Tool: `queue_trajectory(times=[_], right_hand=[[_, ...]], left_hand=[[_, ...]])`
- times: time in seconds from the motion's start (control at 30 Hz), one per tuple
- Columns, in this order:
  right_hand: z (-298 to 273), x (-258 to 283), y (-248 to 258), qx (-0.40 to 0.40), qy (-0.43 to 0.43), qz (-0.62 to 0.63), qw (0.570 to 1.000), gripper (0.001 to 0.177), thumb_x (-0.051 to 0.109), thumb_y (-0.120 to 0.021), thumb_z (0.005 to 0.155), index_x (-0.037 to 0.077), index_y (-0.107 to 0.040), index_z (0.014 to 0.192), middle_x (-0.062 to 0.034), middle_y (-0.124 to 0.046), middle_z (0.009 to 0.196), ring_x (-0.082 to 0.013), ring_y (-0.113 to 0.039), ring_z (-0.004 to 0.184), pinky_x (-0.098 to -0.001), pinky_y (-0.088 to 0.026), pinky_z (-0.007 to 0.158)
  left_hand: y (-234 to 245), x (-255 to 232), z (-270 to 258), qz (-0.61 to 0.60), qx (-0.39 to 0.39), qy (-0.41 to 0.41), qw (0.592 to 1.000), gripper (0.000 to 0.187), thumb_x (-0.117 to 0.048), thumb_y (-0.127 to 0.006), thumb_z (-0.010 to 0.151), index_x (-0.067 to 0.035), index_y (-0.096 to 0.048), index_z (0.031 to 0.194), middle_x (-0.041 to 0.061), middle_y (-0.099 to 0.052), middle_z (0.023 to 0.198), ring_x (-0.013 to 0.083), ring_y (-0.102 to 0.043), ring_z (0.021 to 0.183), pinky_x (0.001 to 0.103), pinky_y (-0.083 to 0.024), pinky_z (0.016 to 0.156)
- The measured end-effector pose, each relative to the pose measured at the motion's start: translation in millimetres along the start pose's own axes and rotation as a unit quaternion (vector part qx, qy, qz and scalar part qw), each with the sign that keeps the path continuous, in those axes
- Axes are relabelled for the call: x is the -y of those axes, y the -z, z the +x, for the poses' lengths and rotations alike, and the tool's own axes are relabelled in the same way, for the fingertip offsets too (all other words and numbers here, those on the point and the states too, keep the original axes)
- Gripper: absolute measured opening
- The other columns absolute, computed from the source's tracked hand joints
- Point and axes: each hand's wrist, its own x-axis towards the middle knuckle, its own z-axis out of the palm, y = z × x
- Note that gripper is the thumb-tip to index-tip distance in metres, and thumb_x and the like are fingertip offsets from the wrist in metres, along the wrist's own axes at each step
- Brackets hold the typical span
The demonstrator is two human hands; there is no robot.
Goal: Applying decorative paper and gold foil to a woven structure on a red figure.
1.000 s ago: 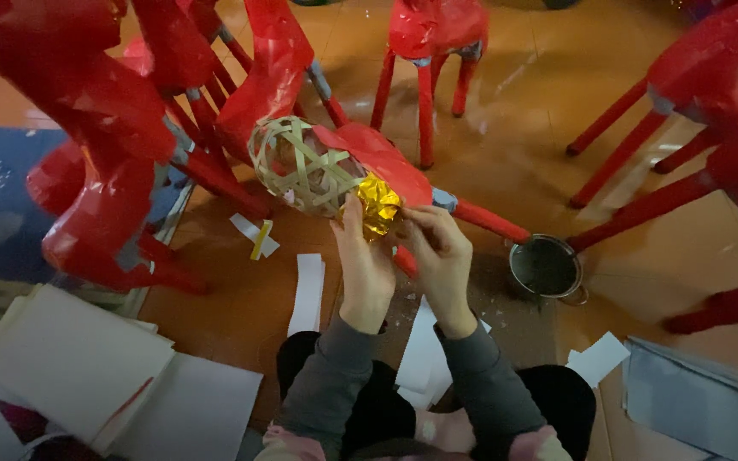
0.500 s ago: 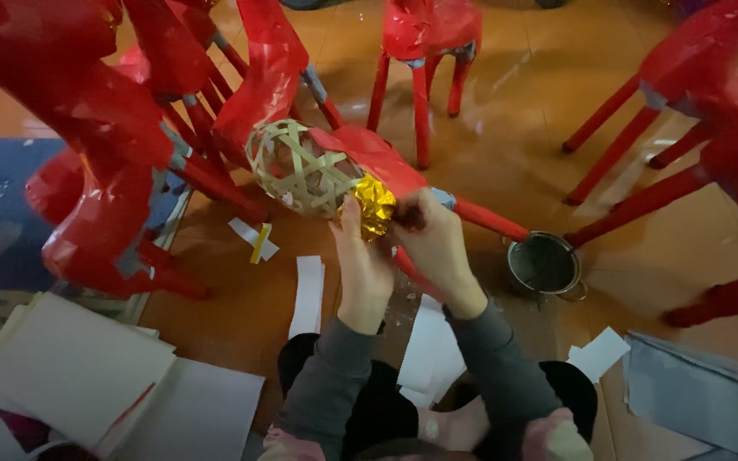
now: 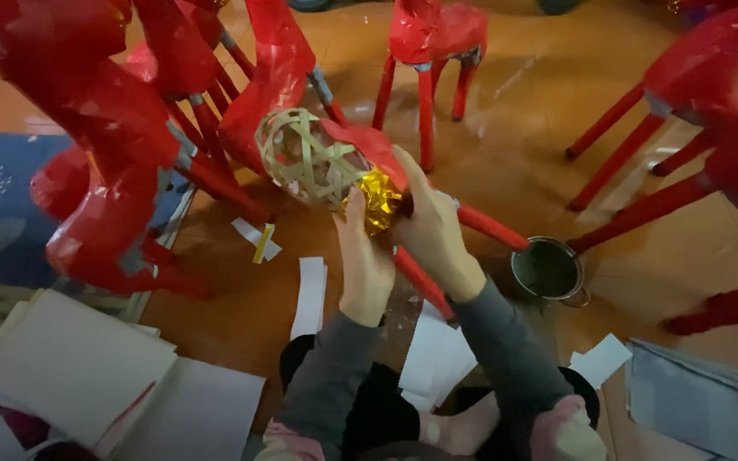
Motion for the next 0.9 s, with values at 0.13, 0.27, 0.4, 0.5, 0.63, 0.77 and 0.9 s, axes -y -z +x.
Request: queue_trajectory(times=[0.13,0.27,0.4,0.5,0.63,0.77,0.9], right_hand=[[-2.7,-6.9,-4.2,-0.030,0.074,-0.082,0.993,0.078,0.009,-0.063,0.078,0.028,-0.039,0.150,-0.0148,-0.069,0.083,-0.0359,-0.067,0.079,-0.0386,-0.049,0.076],[-0.6,3.0,0.3,-0.086,0.126,-0.189,0.970,0.072,0.009,-0.056,0.086,0.025,-0.037,0.153,-0.0022,-0.069,0.080,-0.0124,-0.064,0.062,-0.0156,-0.046,0.066],[3.9,12.3,31.4,-0.064,0.109,-0.135,0.983,0.066,0.016,-0.056,0.102,0.026,-0.022,0.158,-0.0077,-0.065,0.066,-0.0212,-0.063,0.052,-0.0286,-0.047,0.057],[-1.7,8.7,56.1,-0.060,0.062,-0.117,0.989,0.074,0.011,-0.068,0.092,0.018,-0.029,0.154,-0.0246,-0.072,0.094,-0.0437,-0.067,0.075,-0.0514,-0.049,0.064],[6.5,-31.1,56.4,-0.134,0.078,0.009,0.988,0.041,0.023,-0.042,0.103,0.012,-0.051,0.141,-0.0115,-0.059,0.118,-0.0292,-0.056,0.112,-0.0395,-0.043,0.093],[26.7,-33.9,33.5,-0.305,0.133,0.022,0.943,0.074,0.057,-0.009,0.102,0.007,-0.035,0.150,-0.0174,-0.029,0.153,-0.0347,-0.028,0.146,-0.0458,-0.019,0.123],[42.8,-32.2,-9.2,-0.346,0.166,0.091,0.919,0.068,0.057,-0.015,0.103,0.015,-0.028,0.156,-0.0129,-0.022,0.159,-0.0313,-0.024,0.148,-0.0490,-0.017,0.125]], left_hand=[[19.8,19.2,24.1,-0.016,-0.003,-0.009,1.000,0.107,-0.045,-0.066,0.085,-0.017,0.011,0.154,0.024,-0.005,0.158,0.0476,-0.017,0.143,0.065,-0.022,0.110],[-1.7,0.1,26.8,0.062,-0.017,0.029,0.998,0.123,-0.054,-0.071,0.073,-0.014,0.014,0.154,0.023,-0.004,0.160,0.0448,-0.013,0.147,0.069,-0.015,0.110],[11.5,10.1,117.8,0.048,0.070,0.038,0.996,0.090,-0.041,-0.076,0.080,-0.011,-0.028,0.150,0.023,-0.041,0.147,0.0403,-0.042,0.136,0.062,-0.034,0.107],[-0.3,6.1,142.4,0.046,0.155,0.092,0.983,0.071,-0.036,-0.081,0.077,-0.002,-0.051,0.133,0.020,-0.060,0.124,0.0361,-0.064,0.111,0.061,-0.051,0.090],[-5.1,23.1,133.5,0.164,0.177,0.112,0.964,0.085,-0.043,-0.081,0.073,-0.009,-0.041,0.141,0.019,-0.063,0.112,0.0347,-0.070,0.093,0.050,-0.057,0.077],[16.0,72.2,142.5,0.102,0.246,0.092,0.960,0.069,-0.038,-0.080,0.080,-0.021,-0.044,0.136,0.011,-0.066,0.103,0.0345,-0.073,0.073,0.045,-0.060,0.062],[9.4,70.9,96.8,0.039,0.198,0.047,0.978,0.050,-0.016,-0.080,0.081,-0.010,-0.054,0.124,0.014,-0.066,0.099,0.0333,-0.072,0.079,0.040,-0.058,0.064]])
